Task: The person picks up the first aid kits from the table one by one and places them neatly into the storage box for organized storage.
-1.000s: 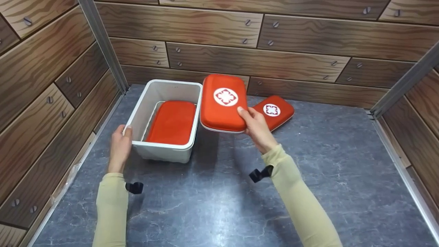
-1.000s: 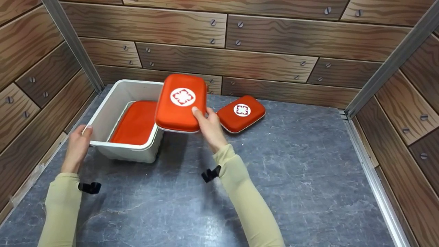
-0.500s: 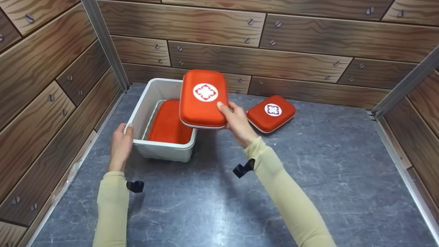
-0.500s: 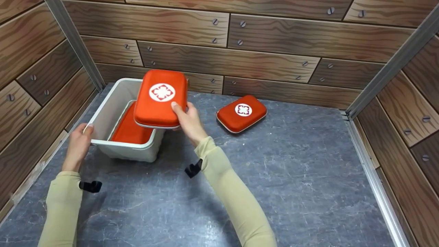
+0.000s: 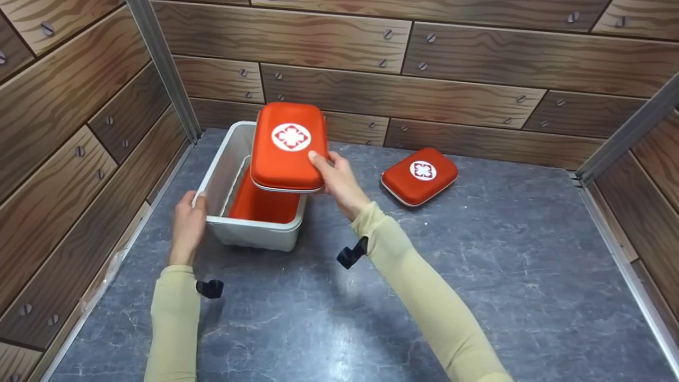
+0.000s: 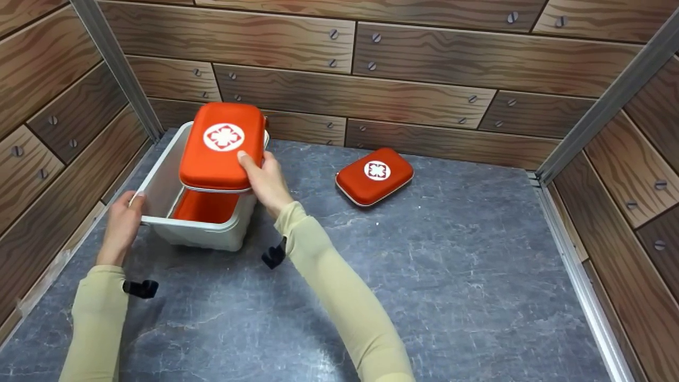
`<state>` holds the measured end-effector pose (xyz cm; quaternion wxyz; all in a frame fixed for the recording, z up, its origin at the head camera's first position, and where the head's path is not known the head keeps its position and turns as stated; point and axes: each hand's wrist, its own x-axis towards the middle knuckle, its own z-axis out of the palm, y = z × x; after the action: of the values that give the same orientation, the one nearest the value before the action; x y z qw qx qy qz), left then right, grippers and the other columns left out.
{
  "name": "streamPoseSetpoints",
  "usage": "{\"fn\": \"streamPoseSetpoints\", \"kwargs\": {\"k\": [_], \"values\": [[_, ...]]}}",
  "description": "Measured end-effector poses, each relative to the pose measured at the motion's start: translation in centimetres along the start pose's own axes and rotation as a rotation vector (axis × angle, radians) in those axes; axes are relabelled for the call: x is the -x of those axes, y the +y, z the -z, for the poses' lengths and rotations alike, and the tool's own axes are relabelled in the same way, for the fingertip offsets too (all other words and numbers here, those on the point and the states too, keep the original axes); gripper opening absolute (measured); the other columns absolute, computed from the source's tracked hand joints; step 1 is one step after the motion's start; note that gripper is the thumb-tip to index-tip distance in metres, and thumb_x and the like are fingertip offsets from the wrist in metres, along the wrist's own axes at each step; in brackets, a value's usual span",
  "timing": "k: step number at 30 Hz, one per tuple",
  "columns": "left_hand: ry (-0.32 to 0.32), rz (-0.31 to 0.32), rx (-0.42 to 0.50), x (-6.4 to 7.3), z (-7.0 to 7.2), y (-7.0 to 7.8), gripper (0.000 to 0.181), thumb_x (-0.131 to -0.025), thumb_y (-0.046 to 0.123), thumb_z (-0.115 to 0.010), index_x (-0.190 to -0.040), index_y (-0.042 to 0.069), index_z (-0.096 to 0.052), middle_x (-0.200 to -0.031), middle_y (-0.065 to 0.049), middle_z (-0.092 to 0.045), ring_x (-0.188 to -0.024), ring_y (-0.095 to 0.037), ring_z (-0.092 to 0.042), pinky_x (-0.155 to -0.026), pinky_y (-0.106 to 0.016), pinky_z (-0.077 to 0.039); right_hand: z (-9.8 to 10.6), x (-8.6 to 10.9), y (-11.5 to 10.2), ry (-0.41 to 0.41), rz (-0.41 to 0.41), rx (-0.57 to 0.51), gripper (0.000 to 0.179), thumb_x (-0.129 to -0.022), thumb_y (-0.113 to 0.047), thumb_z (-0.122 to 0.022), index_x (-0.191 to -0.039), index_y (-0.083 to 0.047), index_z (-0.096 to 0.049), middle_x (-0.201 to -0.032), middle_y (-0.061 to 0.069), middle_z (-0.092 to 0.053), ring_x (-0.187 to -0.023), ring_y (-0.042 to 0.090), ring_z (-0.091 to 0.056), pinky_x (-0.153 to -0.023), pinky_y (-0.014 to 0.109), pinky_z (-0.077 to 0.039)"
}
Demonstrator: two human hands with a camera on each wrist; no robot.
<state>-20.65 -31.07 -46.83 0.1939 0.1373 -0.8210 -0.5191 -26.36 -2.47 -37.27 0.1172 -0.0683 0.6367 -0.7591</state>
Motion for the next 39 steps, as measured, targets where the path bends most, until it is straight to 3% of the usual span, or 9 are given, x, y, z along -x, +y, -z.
{"fn": "streamPoseSetpoints", "kwargs": {"k": [7, 19, 30, 39], "values": [[0.002, 0.009, -0.003, 0.0, 0.0, 0.2, 0.029, -0.103, 0.015, -0.042, -0.109, -0.009, -0.057, -0.099, -0.027, -0.057, -0.091, -0.035, -0.051, -0.083, -0.043, -0.037, -1.6, -1.0, 0.4, 0.002, -0.014, 0.035, 0.041, -0.101, -0.022, -0.054, -0.13, 0.005, -0.048, -0.091, 0.014, -0.062, -0.071, 0.019, -0.063, -0.059, 0.031, -0.054], [0.0, 0.012, -0.001, -0.1, -0.1, 0.4, 0.031, -0.104, 0.016, -0.042, -0.11, -0.01, -0.057, -0.093, -0.023, -0.055, -0.089, -0.031, -0.049, -0.08, -0.039, -0.036, -4.3, -2.3, 1.0, -0.009, -0.039, 0.058, 0.039, -0.1, -0.025, -0.055, -0.126, 0.004, -0.049, -0.091, 0.013, -0.063, -0.071, 0.019, -0.063, -0.067, 0.044, -0.055], [0.012, 0.028, -0.013, 0.0, -0.1, 0.1, 0.029, -0.103, 0.017, -0.043, -0.108, -0.008, -0.058, -0.087, -0.019, -0.052, -0.084, -0.03, -0.047, -0.076, -0.037, -0.035, -5.7, -2.9, 2.1, 0.01, -0.074, 0.129, 0.033, -0.098, -0.023, -0.058, -0.118, 0.002, -0.05, -0.088, 0.012, -0.063, -0.068, 0.019, -0.062, -0.054, 0.031, -0.053], [0.011, 0.008, 0.001, 0.0, -0.1, 0.0, 0.028, -0.103, 0.015, -0.043, -0.106, -0.009, -0.057, -0.089, -0.021, -0.053, -0.084, -0.03, -0.047, -0.076, -0.038, -0.035, -6.5, -3.0, 3.1, -0.01, -0.103, 0.247, 0.032, -0.096, -0.02, -0.061, -0.118, 0.001, -0.051, -0.087, 0.011, -0.066, -0.066, 0.019, -0.064, -0.065, 0.044, -0.056]]}}
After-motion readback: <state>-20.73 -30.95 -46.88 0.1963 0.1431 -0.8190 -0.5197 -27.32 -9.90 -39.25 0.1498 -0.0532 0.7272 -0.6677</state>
